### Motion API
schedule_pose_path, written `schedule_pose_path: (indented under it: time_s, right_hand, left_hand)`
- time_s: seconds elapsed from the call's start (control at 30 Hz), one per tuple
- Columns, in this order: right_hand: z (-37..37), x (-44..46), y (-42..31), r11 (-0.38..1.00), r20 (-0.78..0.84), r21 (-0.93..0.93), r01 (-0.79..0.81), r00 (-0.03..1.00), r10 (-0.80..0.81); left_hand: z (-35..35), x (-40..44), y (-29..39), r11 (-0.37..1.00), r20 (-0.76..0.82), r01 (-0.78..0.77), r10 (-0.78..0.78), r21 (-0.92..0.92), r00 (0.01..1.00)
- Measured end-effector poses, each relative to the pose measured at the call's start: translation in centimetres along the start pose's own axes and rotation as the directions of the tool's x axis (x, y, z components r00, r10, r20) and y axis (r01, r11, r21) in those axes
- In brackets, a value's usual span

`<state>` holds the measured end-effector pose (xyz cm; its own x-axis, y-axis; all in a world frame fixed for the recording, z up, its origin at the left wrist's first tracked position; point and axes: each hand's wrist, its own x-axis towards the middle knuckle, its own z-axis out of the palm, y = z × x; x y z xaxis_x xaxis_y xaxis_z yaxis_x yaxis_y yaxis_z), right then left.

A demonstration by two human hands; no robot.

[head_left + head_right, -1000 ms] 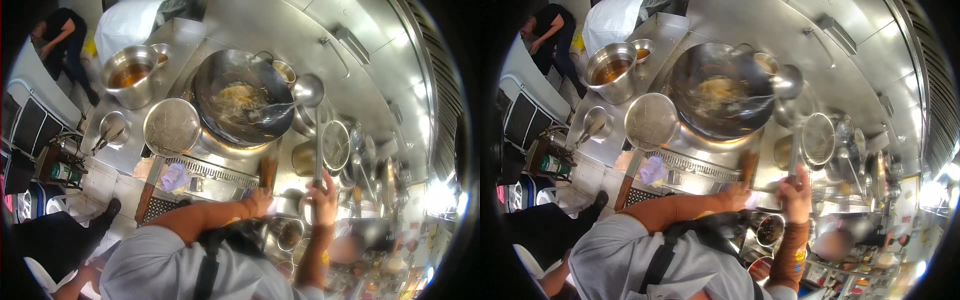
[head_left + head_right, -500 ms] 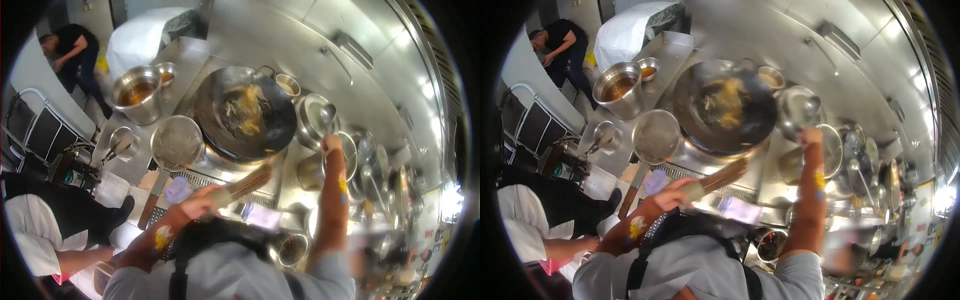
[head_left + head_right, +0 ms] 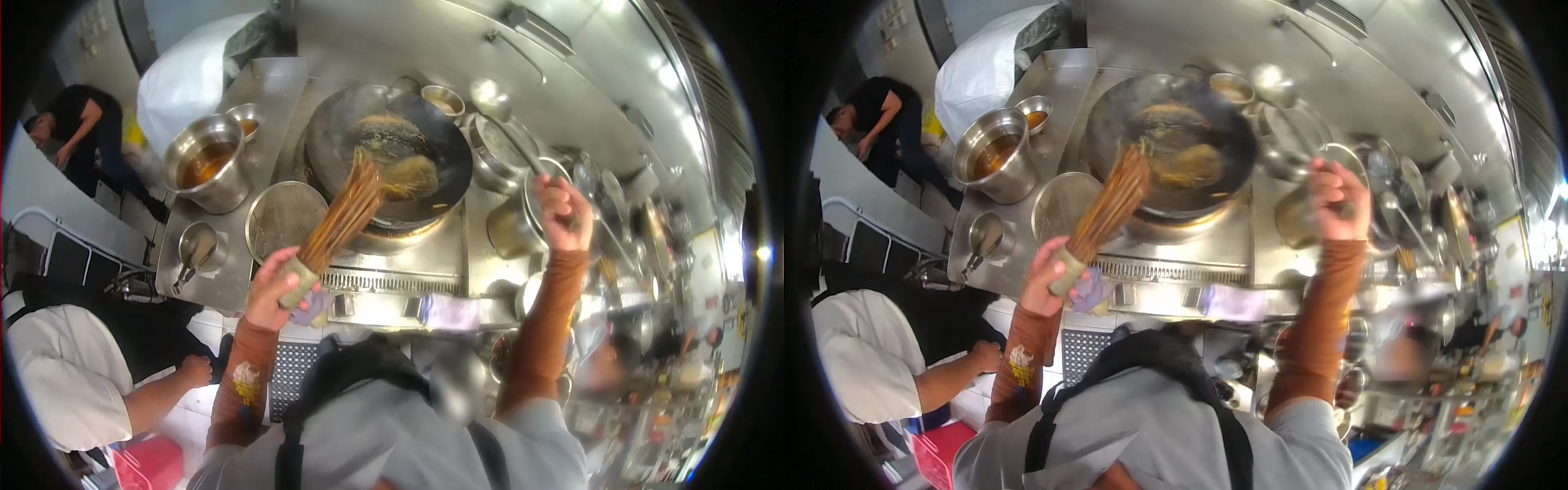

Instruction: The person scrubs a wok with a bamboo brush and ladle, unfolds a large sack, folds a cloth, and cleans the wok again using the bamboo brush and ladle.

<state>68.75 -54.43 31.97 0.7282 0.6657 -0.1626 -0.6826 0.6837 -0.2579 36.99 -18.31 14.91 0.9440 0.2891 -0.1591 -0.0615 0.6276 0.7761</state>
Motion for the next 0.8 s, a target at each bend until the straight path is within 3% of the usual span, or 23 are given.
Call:
schedule_pose_path:
  time_s: [0.13, 0.23, 0.27, 0.3, 0.33, 0.43, 0.53, 0.57, 0.6, 0.67, 0.8]
  right_hand:
    - [-1.1, -2.7, 6.8, 0.994, -0.102, -0.098, -0.044, 0.994, 0.034]
    - [-3.2, -4.1, 11.1, 0.985, -0.226, -0.146, -0.097, 0.972, 0.062]
    - [-3.0, -4.7, 12.5, 0.976, -0.251, -0.187, -0.111, 0.966, 0.062]
    - [-3.8, -5.0, 13.4, 0.968, -0.258, -0.218, -0.127, 0.964, 0.068]
    - [-4.6, -5.3, 14.1, 0.958, -0.267, -0.247, -0.145, 0.961, 0.076]
    - [-5.1, -6.3, 15.9, 0.926, -0.289, -0.305, -0.223, 0.948, 0.134]
    - [-5.2, -7.0, 16.7, 0.936, -0.269, -0.280, -0.211, 0.954, 0.134]
    - [-5.4, -7.1, 16.9, 0.922, -0.267, -0.299, -0.245, 0.949, 0.166]
    - [-6.6, -6.9, 17.1, 0.925, -0.242, -0.241, -0.293, 0.941, 0.235]
    - [-6.9, -6.3, 18.3, 0.922, -0.321, -0.320, -0.217, 0.941, 0.110]
    - [-6.5, -6.1, 17.4, 0.790, -0.336, -0.580, -0.199, 0.942, -0.009]
  left_hand:
    - [1.3, 3.1, 3.6, 0.948, -0.028, -0.051, 0.063, 0.314, 0.998]
    - [3.6, 5.6, 6.7, 0.754, -0.024, -0.129, 0.189, 0.645, 0.982]
    - [3.7, 7.2, 7.2, 0.503, 0.180, -0.362, 0.373, 0.785, 0.910]
    - [3.6, 9.3, 7.5, 0.184, 0.412, -0.547, 0.477, 0.817, 0.776]
    - [3.5, 11.1, 7.8, -0.158, 0.637, -0.657, 0.485, 0.737, 0.599]
    - [6.0, 15.6, 7.7, -0.311, 0.712, -0.644, 0.219, 0.699, 0.667]
    - [5.7, 22.8, 4.4, -0.310, 0.717, -0.722, -0.152, 0.619, 0.680]
    - [5.7, 24.6, 2.5, -0.318, 0.660, -0.680, -0.186, 0.660, 0.728]
    - [5.2, 26.3, 0.9, -0.340, 0.646, -0.640, -0.114, 0.689, 0.755]
    - [6.7, 26.4, -0.1, -0.395, 0.596, -0.528, 0.064, 0.752, 0.800]
    - [10.3, 24.6, 1.5, -0.629, 0.445, -0.446, -0.173, 0.636, 0.879]
